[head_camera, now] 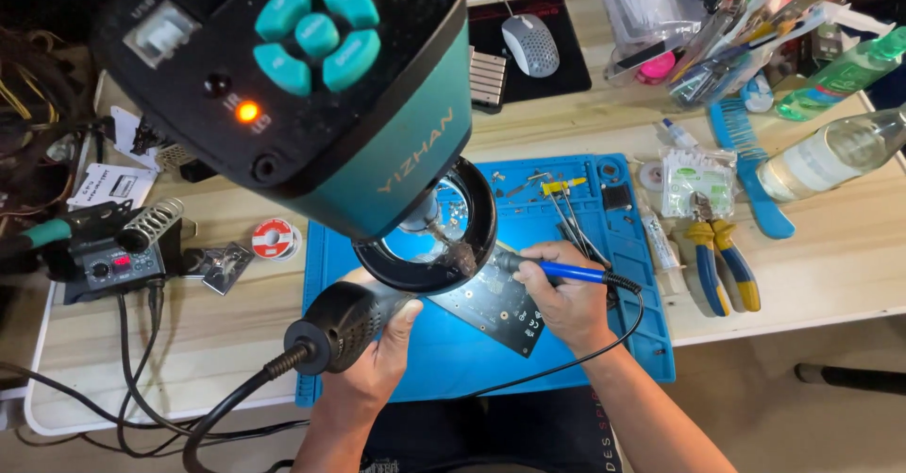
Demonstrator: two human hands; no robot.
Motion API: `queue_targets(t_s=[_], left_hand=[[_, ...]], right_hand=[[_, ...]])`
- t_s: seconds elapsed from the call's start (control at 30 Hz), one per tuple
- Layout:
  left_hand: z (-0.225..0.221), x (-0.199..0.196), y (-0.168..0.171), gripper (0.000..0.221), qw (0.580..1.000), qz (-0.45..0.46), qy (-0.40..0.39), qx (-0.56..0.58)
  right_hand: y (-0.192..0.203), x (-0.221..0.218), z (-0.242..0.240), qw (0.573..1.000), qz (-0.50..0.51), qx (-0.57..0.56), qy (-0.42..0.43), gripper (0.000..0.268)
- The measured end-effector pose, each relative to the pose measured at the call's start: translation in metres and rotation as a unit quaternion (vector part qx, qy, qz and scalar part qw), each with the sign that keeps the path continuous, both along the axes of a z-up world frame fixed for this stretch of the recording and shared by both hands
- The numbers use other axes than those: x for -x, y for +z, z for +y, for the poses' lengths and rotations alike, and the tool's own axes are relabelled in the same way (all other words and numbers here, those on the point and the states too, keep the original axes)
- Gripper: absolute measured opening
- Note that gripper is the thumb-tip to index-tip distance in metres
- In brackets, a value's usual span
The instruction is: Soldering and desoldering electronic components on a circuit board using a soldering iron and hot air rework station under a digital microscope.
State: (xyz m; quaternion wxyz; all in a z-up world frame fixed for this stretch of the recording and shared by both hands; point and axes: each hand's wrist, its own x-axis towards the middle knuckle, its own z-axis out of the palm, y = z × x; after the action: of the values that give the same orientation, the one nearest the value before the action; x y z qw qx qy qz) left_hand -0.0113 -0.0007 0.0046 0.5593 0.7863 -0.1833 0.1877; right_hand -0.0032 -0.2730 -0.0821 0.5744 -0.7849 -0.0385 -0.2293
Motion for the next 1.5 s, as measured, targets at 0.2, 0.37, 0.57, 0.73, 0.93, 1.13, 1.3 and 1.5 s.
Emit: queue_targets(t_s=[0.2, 0.37, 0.57, 0.73, 0.93, 1.13, 1.3, 1.5], left_hand=[[-0.001, 0.001, 0.007, 0.034, 1.000, -0.008, 0.005, 0.000], [0.001, 0.000, -0.002, 0.035, 1.000, -0.006, 0.003, 0.001], [0.001, 0.000, 0.002, 0.035, 1.000, -0.009, 0.002, 0.009], [0.003, 0.000, -0.005, 0.039, 1.000, 0.017, 0.009, 0.016], [0.003, -0.002, -0.005, 0.037, 1.000, 0.001, 0.008, 0.014], [0.003, -0.003, 0.004, 0.040, 0.999, 0.018, 0.008, 0.029], [0.005, -0.001, 0.001, 0.041, 1.000, 0.019, 0.011, 0.014], [0.005, 0.000, 0.002, 0.041, 0.999, 0.032, 0.005, 0.023]], right_hand=[[-0.002, -0.001, -0.001, 1.000, 0.013, 0.005, -0.008, 0.013], [-0.005, 0.000, -0.002, 1.000, 0.024, -0.004, -0.003, 0.015], [-0.006, 0.000, -0.003, 1.000, 0.020, 0.002, -0.004, 0.016], [-0.007, -0.001, -0.002, 1.000, 0.026, 0.005, -0.007, 0.014], [0.001, -0.001, 0.000, 1.000, 0.023, 0.010, -0.006, 0.012], [-0.001, -0.001, 0.000, 1.000, 0.028, 0.004, -0.008, 0.013], [-0.003, 0.000, 0.000, 0.999, 0.029, 0.009, -0.013, 0.014], [-0.002, 0.000, 0.001, 0.999, 0.024, 0.014, -0.017, 0.016]])
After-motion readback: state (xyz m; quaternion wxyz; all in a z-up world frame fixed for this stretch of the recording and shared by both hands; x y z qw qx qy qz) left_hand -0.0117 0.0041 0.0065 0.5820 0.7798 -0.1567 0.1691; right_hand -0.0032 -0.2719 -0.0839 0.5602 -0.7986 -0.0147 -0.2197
